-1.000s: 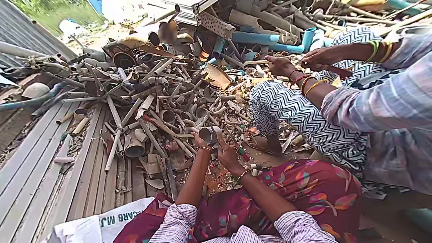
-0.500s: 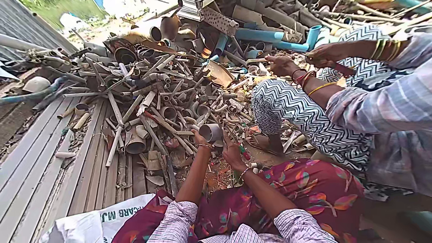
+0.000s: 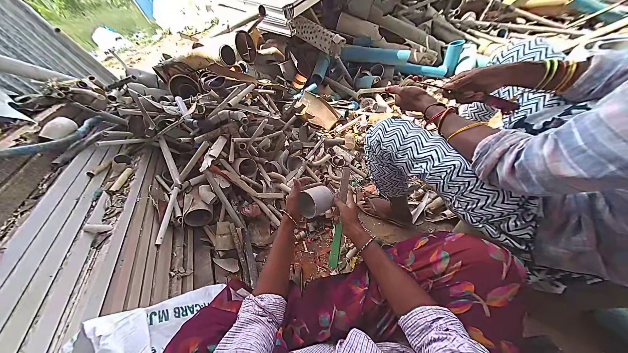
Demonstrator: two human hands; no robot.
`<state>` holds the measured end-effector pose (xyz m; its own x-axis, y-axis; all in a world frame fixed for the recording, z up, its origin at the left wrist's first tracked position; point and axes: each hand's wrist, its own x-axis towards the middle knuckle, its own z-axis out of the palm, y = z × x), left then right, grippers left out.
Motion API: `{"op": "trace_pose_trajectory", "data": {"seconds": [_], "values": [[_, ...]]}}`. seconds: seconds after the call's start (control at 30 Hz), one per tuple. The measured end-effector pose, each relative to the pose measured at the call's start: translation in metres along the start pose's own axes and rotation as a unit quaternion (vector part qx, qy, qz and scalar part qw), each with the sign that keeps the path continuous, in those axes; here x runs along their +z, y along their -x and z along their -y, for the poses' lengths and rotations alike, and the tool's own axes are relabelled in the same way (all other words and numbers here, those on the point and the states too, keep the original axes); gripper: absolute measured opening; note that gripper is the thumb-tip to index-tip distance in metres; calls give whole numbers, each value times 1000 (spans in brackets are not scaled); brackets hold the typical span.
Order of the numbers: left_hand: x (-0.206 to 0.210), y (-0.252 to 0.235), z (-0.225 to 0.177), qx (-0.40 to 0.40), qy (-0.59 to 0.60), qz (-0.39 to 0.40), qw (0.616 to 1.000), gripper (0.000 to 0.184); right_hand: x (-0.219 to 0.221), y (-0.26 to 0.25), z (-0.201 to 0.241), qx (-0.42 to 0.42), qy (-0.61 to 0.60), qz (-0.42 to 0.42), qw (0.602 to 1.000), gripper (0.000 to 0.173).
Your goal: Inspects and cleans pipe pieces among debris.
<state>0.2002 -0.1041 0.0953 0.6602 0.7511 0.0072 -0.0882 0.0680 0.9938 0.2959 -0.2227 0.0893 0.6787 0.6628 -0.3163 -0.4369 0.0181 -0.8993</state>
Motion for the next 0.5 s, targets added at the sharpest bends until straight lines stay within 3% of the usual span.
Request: {"op": "trace_pose_trajectory", "data": {"seconds": [0.07,0.17,0.37,0.5], "values": [[-2,-2,2,13,-22,40,999,68,2,4,2,13,-71,22,997,43],[4,-2,10,19,-2,25,1000,72,4,2,1,-34,-121,-14,992,32],[54,9,30,27,214,-142,966,73,4,-8,-4,-98,-150,-122,976,46],[74,13,36,21,281,-144,948,61,2,-9,-5,-95,-149,-107,978,44]]}}
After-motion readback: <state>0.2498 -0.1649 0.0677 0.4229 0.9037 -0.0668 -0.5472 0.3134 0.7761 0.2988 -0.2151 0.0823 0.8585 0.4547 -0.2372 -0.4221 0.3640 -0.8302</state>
